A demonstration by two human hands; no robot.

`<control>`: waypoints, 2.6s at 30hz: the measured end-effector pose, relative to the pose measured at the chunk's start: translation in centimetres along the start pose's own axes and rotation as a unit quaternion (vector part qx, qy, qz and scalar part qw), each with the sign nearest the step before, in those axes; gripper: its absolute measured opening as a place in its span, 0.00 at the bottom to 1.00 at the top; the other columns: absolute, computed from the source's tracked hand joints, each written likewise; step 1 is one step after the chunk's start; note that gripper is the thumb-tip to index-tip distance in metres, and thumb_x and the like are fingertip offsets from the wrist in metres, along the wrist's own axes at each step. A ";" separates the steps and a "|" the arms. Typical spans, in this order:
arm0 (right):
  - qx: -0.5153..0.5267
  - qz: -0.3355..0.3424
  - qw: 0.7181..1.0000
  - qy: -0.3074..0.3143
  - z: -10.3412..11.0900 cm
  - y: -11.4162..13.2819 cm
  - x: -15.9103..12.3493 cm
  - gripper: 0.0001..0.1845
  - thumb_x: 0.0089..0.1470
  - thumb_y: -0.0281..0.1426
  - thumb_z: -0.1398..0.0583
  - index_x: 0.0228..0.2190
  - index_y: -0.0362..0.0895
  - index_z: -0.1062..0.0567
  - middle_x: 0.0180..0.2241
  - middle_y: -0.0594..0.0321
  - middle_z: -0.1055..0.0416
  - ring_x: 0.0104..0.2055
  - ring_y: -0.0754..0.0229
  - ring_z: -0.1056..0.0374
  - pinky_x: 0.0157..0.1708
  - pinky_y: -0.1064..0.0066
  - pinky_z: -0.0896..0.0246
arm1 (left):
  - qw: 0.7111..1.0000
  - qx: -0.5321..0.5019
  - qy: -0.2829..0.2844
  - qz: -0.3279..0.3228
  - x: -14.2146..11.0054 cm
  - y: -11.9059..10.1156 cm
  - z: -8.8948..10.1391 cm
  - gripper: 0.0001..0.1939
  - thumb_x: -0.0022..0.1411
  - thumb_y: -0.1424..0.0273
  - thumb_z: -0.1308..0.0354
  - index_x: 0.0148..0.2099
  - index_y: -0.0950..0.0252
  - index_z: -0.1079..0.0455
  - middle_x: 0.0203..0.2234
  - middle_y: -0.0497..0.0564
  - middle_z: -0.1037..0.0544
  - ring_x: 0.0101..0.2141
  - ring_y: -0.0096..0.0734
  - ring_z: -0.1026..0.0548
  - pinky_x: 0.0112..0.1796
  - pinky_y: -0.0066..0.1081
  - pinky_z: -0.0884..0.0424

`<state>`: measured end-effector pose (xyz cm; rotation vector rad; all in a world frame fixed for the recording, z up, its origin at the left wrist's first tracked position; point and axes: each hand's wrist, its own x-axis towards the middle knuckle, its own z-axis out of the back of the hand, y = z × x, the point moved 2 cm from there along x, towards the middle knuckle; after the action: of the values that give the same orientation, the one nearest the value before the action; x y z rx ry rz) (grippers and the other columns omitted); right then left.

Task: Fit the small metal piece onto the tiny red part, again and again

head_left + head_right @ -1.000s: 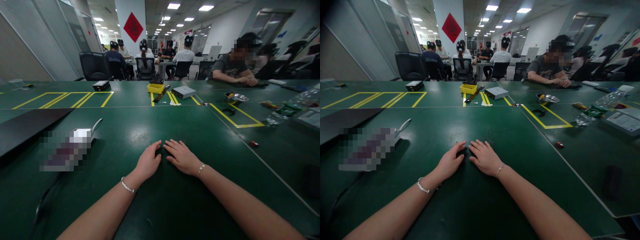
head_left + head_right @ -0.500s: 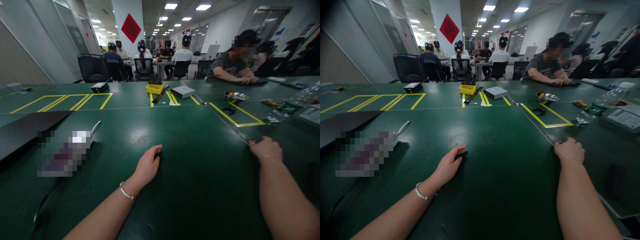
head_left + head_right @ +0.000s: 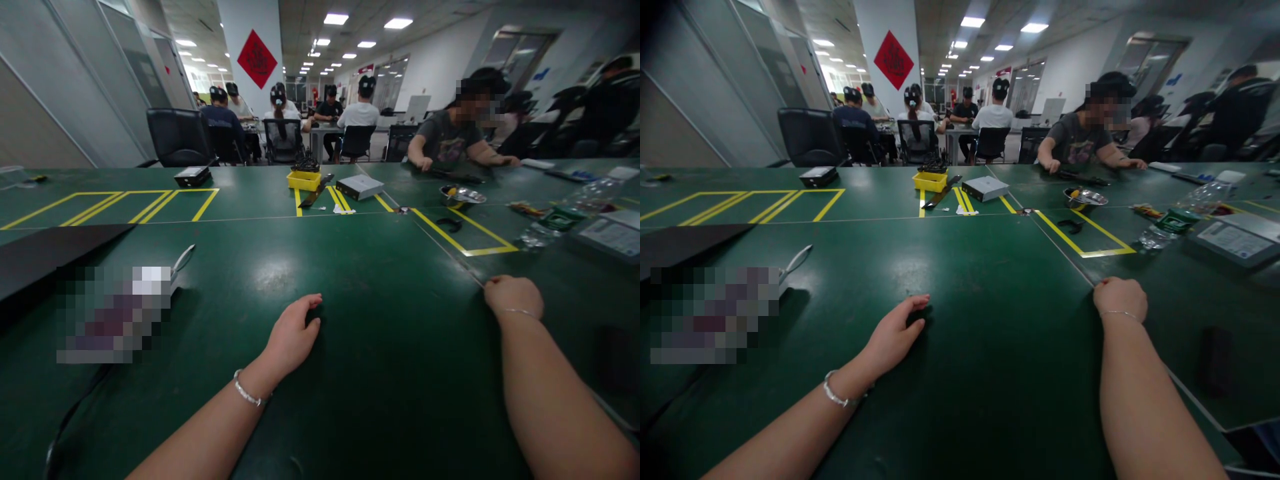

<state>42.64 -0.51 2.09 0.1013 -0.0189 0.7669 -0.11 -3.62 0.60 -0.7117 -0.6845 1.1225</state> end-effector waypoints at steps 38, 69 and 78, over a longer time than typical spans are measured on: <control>0.010 0.053 0.998 0.014 -1.5 0.0 1.6 0.19 0.42 0.28 0.50 0.37 0.41 0.27 0.39 0.41 0.36 0.43 0.44 0.40 0.33 0.58 0.44 | 0.977 -0.200 -0.034 0.062 0.1 -0.3 -0.6 0.13 0.58 0.74 0.56 0.47 0.63 0.45 0.43 0.54 0.30 0.35 0.26 0.29 0.37 0.33 0.33; 0.657 0.091 0.504 0.553 -1.8 17.2 -20.7 0.13 0.40 0.24 0.40 0.33 0.42 0.30 0.32 0.62 0.30 0.28 0.72 0.35 0.32 0.78 0.39 | 0.996 -0.066 -0.058 0.011 0.1 -0.7 0.3 0.13 0.58 0.68 0.55 0.44 0.61 0.36 0.35 0.49 0.28 0.36 0.28 0.31 0.37 0.29 0.35; 0.660 0.141 0.480 0.560 -1.5 17.6 -21.1 0.08 0.42 0.32 0.40 0.28 0.41 0.29 0.23 0.66 0.33 0.26 0.70 0.38 0.29 0.75 0.43 | 0.996 -0.035 -0.078 0.010 0.0 -0.6 0.0 0.11 0.54 0.70 0.50 0.41 0.60 0.35 0.30 0.47 0.29 0.31 0.26 0.32 0.33 0.28 0.35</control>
<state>15.27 -2.36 0.96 1.0913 1.9410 0.8834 0.22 -3.80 1.12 -0.6969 -0.8552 1.1862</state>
